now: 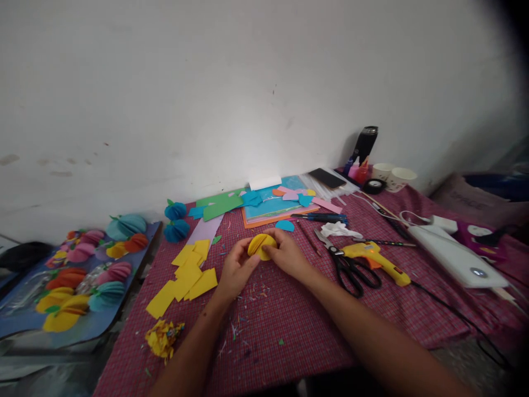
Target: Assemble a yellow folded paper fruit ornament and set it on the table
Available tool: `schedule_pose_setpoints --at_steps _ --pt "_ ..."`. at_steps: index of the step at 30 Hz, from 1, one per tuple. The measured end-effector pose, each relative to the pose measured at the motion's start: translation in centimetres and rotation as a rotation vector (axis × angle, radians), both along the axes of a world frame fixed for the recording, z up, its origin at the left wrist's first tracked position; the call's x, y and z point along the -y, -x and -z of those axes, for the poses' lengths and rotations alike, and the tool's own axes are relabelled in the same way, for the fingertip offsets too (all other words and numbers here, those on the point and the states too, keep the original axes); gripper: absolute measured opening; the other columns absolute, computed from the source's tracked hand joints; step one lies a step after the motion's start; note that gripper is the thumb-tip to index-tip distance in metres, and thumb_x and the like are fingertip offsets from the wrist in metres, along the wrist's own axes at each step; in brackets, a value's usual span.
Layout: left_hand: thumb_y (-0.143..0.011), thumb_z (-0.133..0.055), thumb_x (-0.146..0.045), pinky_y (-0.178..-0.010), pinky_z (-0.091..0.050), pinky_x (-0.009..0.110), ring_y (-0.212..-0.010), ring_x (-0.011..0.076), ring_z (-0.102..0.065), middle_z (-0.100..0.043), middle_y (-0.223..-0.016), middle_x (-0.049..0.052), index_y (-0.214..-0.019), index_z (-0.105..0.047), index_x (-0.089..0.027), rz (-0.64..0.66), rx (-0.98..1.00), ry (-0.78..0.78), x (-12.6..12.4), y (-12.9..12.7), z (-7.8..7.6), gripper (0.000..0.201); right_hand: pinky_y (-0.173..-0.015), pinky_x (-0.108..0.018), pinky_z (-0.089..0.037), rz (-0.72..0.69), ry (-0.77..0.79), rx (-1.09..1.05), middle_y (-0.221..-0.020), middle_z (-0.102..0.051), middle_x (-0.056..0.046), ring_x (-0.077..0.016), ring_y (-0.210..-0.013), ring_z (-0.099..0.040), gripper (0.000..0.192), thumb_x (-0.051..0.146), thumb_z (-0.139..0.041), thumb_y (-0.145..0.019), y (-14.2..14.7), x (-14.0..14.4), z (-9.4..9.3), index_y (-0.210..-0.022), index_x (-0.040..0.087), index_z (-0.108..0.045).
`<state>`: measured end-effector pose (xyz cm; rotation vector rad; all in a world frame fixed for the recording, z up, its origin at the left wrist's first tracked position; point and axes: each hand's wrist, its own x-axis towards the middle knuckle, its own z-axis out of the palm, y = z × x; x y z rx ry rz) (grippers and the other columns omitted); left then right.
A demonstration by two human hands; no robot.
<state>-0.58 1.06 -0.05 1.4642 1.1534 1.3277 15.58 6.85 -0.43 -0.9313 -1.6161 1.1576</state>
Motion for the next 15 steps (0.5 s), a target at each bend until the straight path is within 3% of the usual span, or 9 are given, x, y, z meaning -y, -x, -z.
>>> schedule_pose_setpoints --at_steps 3,8,11,15 --pt "-0.09 -0.061 -0.039 -0.091 -0.049 0.032 -0.105 0.0208 -0.063 -0.066 -0.119 0.009 -0.122 -0.059 -0.019 -0.045 -0.005 0.027 0.01 0.04 -0.35 0.038 -0.059 -0.025 -0.046 0.041 0.024 -0.053 -0.086 -0.063 0.0 -0.016 -0.069 -0.059 0.042 0.016 -0.057 -0.073 0.03 0.23 -0.33 -0.114 0.022 -0.049" --pt "-0.091 -0.06 -0.039 -0.087 -0.049 0.031 -0.101 0.0198 -0.063 -0.067 -0.115 0.008 -0.121 -0.06 -0.018 -0.045 0.015 0.024 -0.09 -0.03 -0.32 0.037 -0.056 -0.024 -0.041 0.148 -0.073 0.004 -0.074 -0.053 0.003 -0.0145 -0.063 -0.05 0.017 0.016 -0.056 -0.072 -0.19 0.37 -0.53 -0.086 0.023 -0.048" --pt "-0.09 -0.062 -0.039 -0.086 -0.048 0.029 -0.097 0.0188 -0.063 -0.068 -0.11 0.007 -0.116 -0.062 -0.018 -0.057 -0.011 0.021 -0.13 0.02 -0.23 0.034 -0.058 -0.025 -0.039 0.089 -0.127 0.047 -0.068 -0.052 0.003 -0.0139 -0.062 -0.049 0.006 0.017 -0.052 -0.076 -0.28 0.27 -0.43 -0.072 0.021 -0.051" --pt "-0.089 -0.063 -0.038 -0.083 -0.048 0.028 -0.093 0.0173 -0.063 -0.068 -0.105 0.006 -0.112 -0.063 -0.018 -0.071 -0.032 0.02 -0.17 0.1 -0.18 0.03 -0.064 -0.025 -0.041 0.028 -0.141 0.046 -0.076 -0.061 0.0 -0.0143 -0.069 -0.054 0.009 0.017 -0.053 -0.076 -0.27 0.42 -0.65 -0.076 0.019 -0.062"
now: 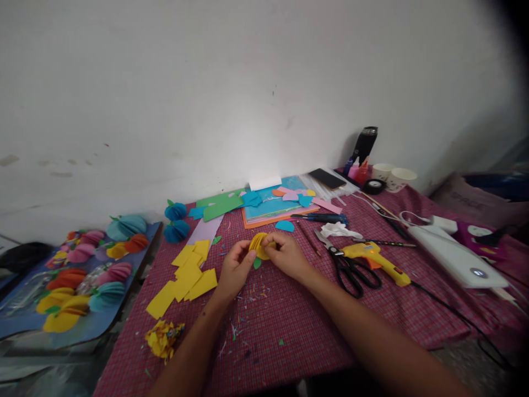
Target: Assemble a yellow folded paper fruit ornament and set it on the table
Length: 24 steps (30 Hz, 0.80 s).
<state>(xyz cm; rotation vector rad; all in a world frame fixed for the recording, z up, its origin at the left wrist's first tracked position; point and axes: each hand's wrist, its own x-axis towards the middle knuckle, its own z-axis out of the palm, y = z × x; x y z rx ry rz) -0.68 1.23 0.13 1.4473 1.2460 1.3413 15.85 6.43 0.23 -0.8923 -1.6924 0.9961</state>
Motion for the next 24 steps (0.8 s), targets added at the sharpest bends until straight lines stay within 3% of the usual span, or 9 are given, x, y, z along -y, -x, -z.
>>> schedule_pose_setpoints --at_steps 3,7,18,24 --pt "-0.089 -0.063 -0.037 -0.084 -0.048 0.028 -0.094 0.0176 -0.063 -0.068 -0.105 0.006 -0.111 -0.062 -0.018 0.005 -0.009 -0.013 -0.02 -0.01 0.05 0.029 -0.061 -0.024 -0.038 -0.022 0.003 0.014 -0.073 -0.059 0.001 -0.0131 -0.066 -0.05 0.007 0.025 -0.062 -0.078 -0.08 0.31 -0.41 -0.077 0.018 -0.063" --pt "-0.089 -0.063 -0.036 -0.087 -0.048 0.03 -0.097 0.0186 -0.063 -0.068 -0.107 0.006 -0.111 -0.062 -0.018 -0.004 -0.027 -0.024 -0.01 -0.04 0.15 0.029 -0.059 -0.024 -0.035 -0.033 -0.006 0.007 -0.069 -0.054 0.002 -0.0126 -0.064 -0.047 0.02 0.034 -0.068 -0.079 -0.22 0.48 -0.69 -0.071 0.018 -0.061" --pt "-0.087 -0.065 -0.037 -0.083 -0.049 0.029 -0.092 0.0174 -0.062 -0.068 -0.103 0.006 -0.11 -0.062 -0.017 0.004 -0.027 -0.003 -0.07 -0.01 0.29 0.03 -0.064 -0.026 -0.037 -0.083 -0.031 0.014 -0.067 -0.053 0.001 -0.0141 -0.067 -0.049 0.026 0.027 -0.057 -0.084 -0.17 -0.11 -0.41 -0.06 0.018 -0.057" --pt "-0.094 -0.053 -0.039 -0.086 -0.048 0.029 -0.095 0.018 -0.061 -0.068 -0.108 0.006 -0.115 -0.061 -0.018 -0.041 -0.054 0.013 0.04 0.05 -0.17 0.031 -0.06 -0.024 -0.035 -0.055 0.036 -0.022 -0.065 -0.047 0.003 -0.0123 -0.063 -0.045 0.027 0.028 -0.061 -0.078 -0.08 -0.25 -0.04 -0.058 0.019 -0.046"
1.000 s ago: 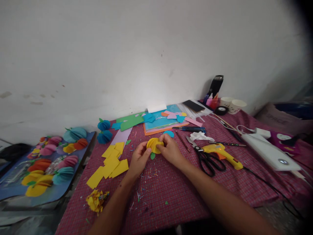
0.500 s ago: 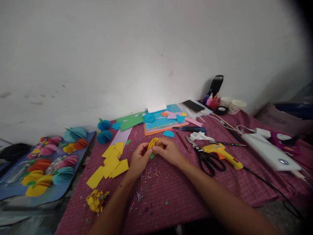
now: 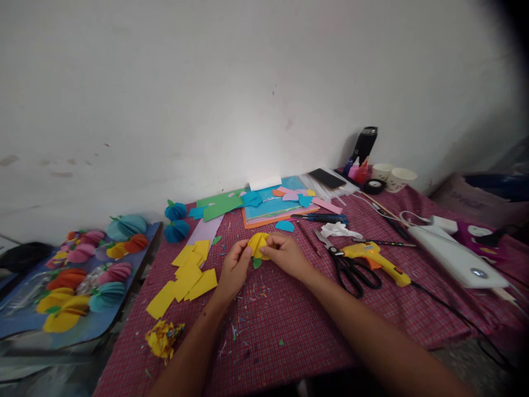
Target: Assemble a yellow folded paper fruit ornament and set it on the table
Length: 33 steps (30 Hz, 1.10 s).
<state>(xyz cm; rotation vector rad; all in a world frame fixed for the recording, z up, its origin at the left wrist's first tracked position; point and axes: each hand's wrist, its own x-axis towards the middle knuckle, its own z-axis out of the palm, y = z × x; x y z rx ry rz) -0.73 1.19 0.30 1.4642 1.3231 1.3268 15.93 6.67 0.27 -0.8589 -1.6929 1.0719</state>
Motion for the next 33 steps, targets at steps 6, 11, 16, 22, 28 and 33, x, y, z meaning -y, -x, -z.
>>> schedule_pose_setpoints --at_steps 6,11,16,22,28,33 --pt "-0.094 -0.055 -0.036 -0.084 -0.048 0.029 -0.094 0.0177 -0.061 -0.067 -0.108 0.007 -0.12 -0.059 -0.017 0.038 0.004 -0.012 -0.2 0.2 0.7 0.032 -0.057 -0.023 -0.034 -0.017 -0.008 0.023 -0.066 -0.045 0.003 -0.0118 -0.062 -0.044 0.029 0.032 -0.061 -0.08 0.1 0.1 0.2 -0.059 0.019 -0.046" --pt "-0.09 -0.06 -0.032 -0.084 -0.049 0.03 -0.095 0.0182 -0.061 -0.067 -0.108 0.007 -0.117 -0.059 -0.017 0.055 0.047 -0.029 -0.4 0.2 1.3 0.03 -0.061 -0.024 -0.037 -0.076 -0.043 0.062 -0.067 -0.051 0.001 -0.0126 -0.065 -0.046 0.031 0.033 -0.056 -0.085 0.0 0.0 0.4 -0.058 0.018 -0.051" --pt "-0.088 -0.063 -0.032 -0.086 -0.048 0.029 -0.097 0.0185 -0.062 -0.068 -0.11 0.006 -0.117 -0.06 -0.019 0.056 0.081 -0.024 -0.6 0.2 1.6 0.031 -0.064 -0.025 -0.039 -0.085 -0.055 0.052 -0.069 -0.053 0.0 -0.0134 -0.068 -0.049 0.029 0.03 -0.058 -0.084 0.0 -0.2 0.4 -0.057 0.017 -0.057" --pt "-0.091 -0.058 -0.035 -0.085 -0.047 0.029 -0.096 0.0183 -0.061 -0.067 -0.111 0.006 -0.122 -0.059 -0.019 0.047 0.02 0.012 -0.5 0.3 1.5 0.035 -0.063 -0.024 -0.038 -0.059 -0.062 0.026 -0.068 -0.051 0.001 -0.013 -0.067 -0.051 0.029 0.028 -0.061 -0.082 0.0 -0.1 0.3 -0.056 0.017 -0.058" --pt "-0.09 -0.058 -0.038 -0.08 -0.047 0.027 -0.09 0.0174 -0.06 -0.067 -0.105 0.005 -0.12 -0.061 -0.018 0.037 -0.015 0.031 -0.3 0.2 1.1 0.036 -0.06 -0.024 -0.037 -0.032 -0.035 0.03 -0.067 -0.05 0.001 -0.0123 -0.064 -0.049 0.029 0.029 -0.062 -0.082 0.1 0.0 0.4 -0.055 0.017 -0.057" --pt "-0.089 -0.059 -0.036 -0.076 -0.047 0.026 -0.086 0.0169 -0.06 -0.068 -0.102 0.005 -0.119 -0.062 -0.018 0.045 -0.012 0.017 -0.3 0.2 1.2 0.035 -0.058 -0.024 -0.036 0.0 -0.024 0.053 -0.065 -0.049 0.002 -0.0125 -0.063 -0.048 0.031 0.03 -0.062 -0.082 0.1 0.1 0.3 -0.055 0.018 -0.053"
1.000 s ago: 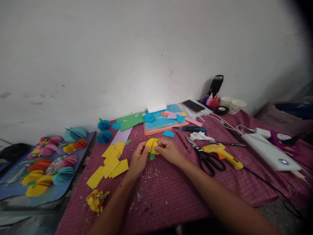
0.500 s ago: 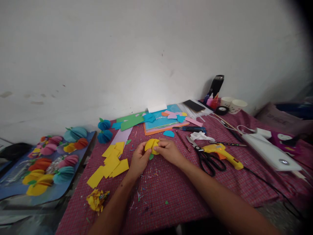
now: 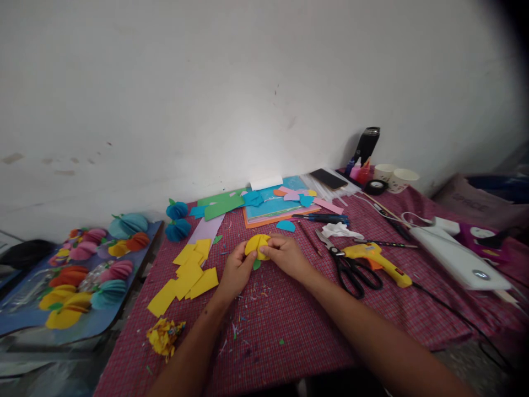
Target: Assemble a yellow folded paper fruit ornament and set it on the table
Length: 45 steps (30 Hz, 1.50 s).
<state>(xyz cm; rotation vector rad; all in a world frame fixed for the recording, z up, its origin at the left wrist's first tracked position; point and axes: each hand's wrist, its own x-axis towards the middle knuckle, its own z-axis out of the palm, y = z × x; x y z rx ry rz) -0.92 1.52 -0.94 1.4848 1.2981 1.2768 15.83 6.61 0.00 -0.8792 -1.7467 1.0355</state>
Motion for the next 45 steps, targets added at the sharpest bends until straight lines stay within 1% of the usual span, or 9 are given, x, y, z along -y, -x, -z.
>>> schedule_pose_setpoints --at_steps 12,18,25,27,31,34,36,38,45 --pt "-0.09 -0.058 -0.036 -0.083 -0.049 0.029 -0.092 0.0177 -0.062 -0.069 -0.108 0.006 -0.114 -0.062 -0.017 -0.043 0.08 0.012 -0.1 -0.1 -0.3 0.031 -0.059 -0.024 -0.035 0.043 -0.062 0.034 -0.066 -0.048 0.002 -0.0122 -0.062 -0.045 0.025 0.023 -0.057 -0.078 0.3 0.3 -0.1 -0.057 0.019 -0.044" --pt "-0.09 -0.058 -0.036 -0.084 -0.049 0.03 -0.092 0.0181 -0.063 -0.069 -0.106 0.006 -0.116 -0.062 -0.017 -0.077 0.021 -0.01 0.0 -0.2 0.0 0.032 -0.056 -0.024 -0.031 0.06 -0.066 0.099 -0.063 -0.048 0.003 -0.0116 -0.059 -0.044 0.022 0.018 -0.055 -0.077 0.1 0.3 -0.1 -0.057 0.019 -0.046" --pt "-0.084 -0.066 -0.033 -0.081 -0.049 0.028 -0.09 0.0183 -0.063 -0.07 -0.102 0.004 -0.112 -0.064 -0.018 -0.145 -0.04 -0.015 0.2 -0.2 -0.3 0.031 -0.056 -0.023 -0.031 -0.012 -0.107 0.118 -0.063 -0.049 0.003 -0.0115 -0.06 -0.046 0.023 0.017 -0.054 -0.08 0.2 0.3 0.1 -0.058 0.018 -0.048" --pt "-0.083 -0.067 -0.034 -0.079 -0.049 0.027 -0.088 0.0182 -0.063 -0.07 -0.099 0.004 -0.11 -0.065 -0.018 -0.176 -0.056 -0.025 0.1 -0.1 -0.4 0.03 -0.056 -0.024 -0.031 0.004 -0.105 0.117 -0.063 -0.049 0.003 -0.0117 -0.06 -0.045 0.023 0.019 -0.056 -0.08 0.2 0.4 0.0 -0.059 0.019 -0.048" --pt "-0.084 -0.066 -0.033 -0.078 -0.048 0.027 -0.086 0.0181 -0.063 -0.071 -0.097 0.004 -0.107 -0.066 -0.018 -0.192 -0.112 -0.055 0.2 -0.1 -0.5 0.028 -0.056 -0.023 -0.036 0.116 0.007 0.02 -0.072 -0.053 0.004 -0.0122 -0.062 -0.047 0.016 0.026 -0.067 -0.074 0.1 0.6 -0.3 -0.078 0.02 -0.052" --pt "-0.085 -0.065 -0.031 -0.077 -0.048 0.027 -0.085 0.0177 -0.063 -0.071 -0.096 0.003 -0.107 -0.067 -0.018 -0.165 -0.186 -0.075 0.3 -0.1 -0.7 0.025 -0.06 -0.023 -0.041 0.043 0.06 -0.047 -0.08 -0.059 0.002 -0.0131 -0.068 -0.052 0.02 0.029 -0.068 -0.075 0.0 0.5 -0.5 -0.09 0.02 -0.057" --pt "-0.085 -0.065 -0.029 -0.077 -0.048 0.027 -0.084 0.0174 -0.063 -0.071 -0.095 0.003 -0.106 -0.068 -0.019 -0.15 -0.223 -0.092 0.4 -0.2 -0.8 0.024 -0.061 -0.023 -0.041 -0.009 0.058 -0.013 -0.077 -0.059 0.002 -0.0131 -0.068 -0.053 0.011 0.029 -0.064 -0.08 0.0 0.4 -0.4 -0.083 0.019 -0.06" --pt "-0.083 -0.065 -0.027 -0.077 -0.048 0.027 -0.083 0.0174 -0.063 -0.071 -0.094 0.002 -0.104 -0.069 -0.02 -0.15 -0.239 -0.099 0.4 -0.2 -0.8 0.022 -0.06 -0.023 -0.039 -0.016 0.053 0.028 -0.071 -0.059 0.002 -0.0126 -0.066 -0.052 0.014 0.029 -0.061 -0.083 0.0 0.4 -0.3 -0.075 0.018 -0.062" --pt "-0.082 -0.066 -0.024 -0.078 -0.049 0.028 -0.083 0.0177 -0.064 -0.072 -0.094 0.001 -0.104 -0.07 -0.02 -0.154 -0.226 -0.096 0.4 -0.1 -1.0 0.023 -0.06 -0.022 -0.038 -0.007 0.058 0.04 -0.069 -0.061 0.002 -0.0123 -0.064 -0.053 0.014 0.028 -0.061 -0.083 0.1 0.3 0.0 -0.074 0.017 -0.064"
